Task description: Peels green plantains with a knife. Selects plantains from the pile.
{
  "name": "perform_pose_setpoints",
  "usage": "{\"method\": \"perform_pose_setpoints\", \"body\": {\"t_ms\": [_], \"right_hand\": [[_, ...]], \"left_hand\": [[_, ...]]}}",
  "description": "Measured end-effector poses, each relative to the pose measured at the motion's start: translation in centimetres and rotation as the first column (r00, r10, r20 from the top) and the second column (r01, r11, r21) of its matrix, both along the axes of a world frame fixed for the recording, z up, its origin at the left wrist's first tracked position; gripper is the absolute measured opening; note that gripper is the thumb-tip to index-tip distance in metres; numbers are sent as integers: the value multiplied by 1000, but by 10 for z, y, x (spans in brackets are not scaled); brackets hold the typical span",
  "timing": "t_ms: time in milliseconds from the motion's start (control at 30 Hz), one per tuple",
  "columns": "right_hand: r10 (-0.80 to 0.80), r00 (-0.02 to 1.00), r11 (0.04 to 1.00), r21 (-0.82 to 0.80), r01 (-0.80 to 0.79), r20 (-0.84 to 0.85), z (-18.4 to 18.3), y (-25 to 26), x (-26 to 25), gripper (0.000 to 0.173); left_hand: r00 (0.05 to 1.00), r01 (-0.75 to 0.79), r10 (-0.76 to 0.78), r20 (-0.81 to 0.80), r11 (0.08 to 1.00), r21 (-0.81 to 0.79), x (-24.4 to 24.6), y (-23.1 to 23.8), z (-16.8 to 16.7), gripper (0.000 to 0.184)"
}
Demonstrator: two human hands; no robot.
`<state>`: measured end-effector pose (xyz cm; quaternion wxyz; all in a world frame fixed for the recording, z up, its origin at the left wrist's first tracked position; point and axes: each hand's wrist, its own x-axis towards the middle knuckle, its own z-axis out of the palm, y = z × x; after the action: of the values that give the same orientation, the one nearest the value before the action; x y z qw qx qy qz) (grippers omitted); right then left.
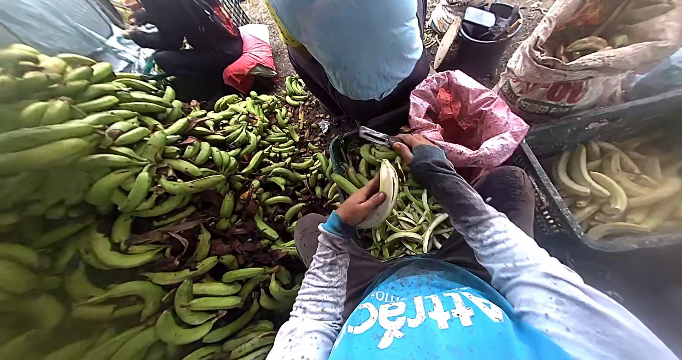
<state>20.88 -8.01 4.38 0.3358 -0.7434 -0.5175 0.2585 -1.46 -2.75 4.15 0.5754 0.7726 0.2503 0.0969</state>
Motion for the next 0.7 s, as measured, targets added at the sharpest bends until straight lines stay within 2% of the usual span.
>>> {"method": "perform_pose_setpoints", "body": {"t_ms": [67, 100, 133, 167, 233, 300, 367, 433, 467, 567, 633, 700], "right_hand": [[-25, 1000, 996, 86, 23, 13, -13, -10, -7, 48], [-17, 998, 988, 152, 7, 60, -24, -15, -14, 47], [17, 993, 980, 193, -39, 115, -34, -21, -22, 48], [48, 982, 964, 248, -93, 182, -48, -28, -31, 49], [71, 955, 911, 370, -179, 288, -66, -44, -46, 51], [-11, 932, 849, 496, -182, 362, -76, -57, -58, 52], [-100, 905, 819, 550, -161, 414, -77, -61, -63, 52], [-91, 908, 842, 518, -149, 409, -67, -58, -62, 51], [-67, 919, 868, 476, -138, 388, -58, -53, -61, 51], [-22, 965, 940, 334, -69, 261, -44, -28, -50, 46], [-22, 997, 965, 264, 0, 80, -52, -2, -36, 46], [-35, 974, 940, 323, 107, -222, -72, 28, -32, 43]], "left_hand": [[965, -252, 259, 47, 961, -116, 9, 0, -7, 57], [895, -418, 441, 64, 880, -224, 15, 0, -8, 50], [785, -563, 616, 69, 755, -336, 23, 1, -10, 42], [681, -635, 731, 48, 622, -458, 29, 4, -11, 36], [598, -577, 801, -33, 402, -711, 33, 19, -16, 41], [574, -485, 809, -122, 217, -847, 34, 29, -21, 50], [547, -500, 821, -166, 161, -851, 33, 29, -23, 51], [530, -566, 836, -141, 225, -793, 33, 28, -26, 47], [535, -583, 840, -88, 292, -758, 32, 28, -28, 42], [620, -537, 760, 195, 592, -601, 27, 12, -20, 34], [722, -413, 614, 318, 751, -515, 22, 5, -18, 44], [773, -273, 493, 398, 826, -493, 16, 6, -20, 71]]}}
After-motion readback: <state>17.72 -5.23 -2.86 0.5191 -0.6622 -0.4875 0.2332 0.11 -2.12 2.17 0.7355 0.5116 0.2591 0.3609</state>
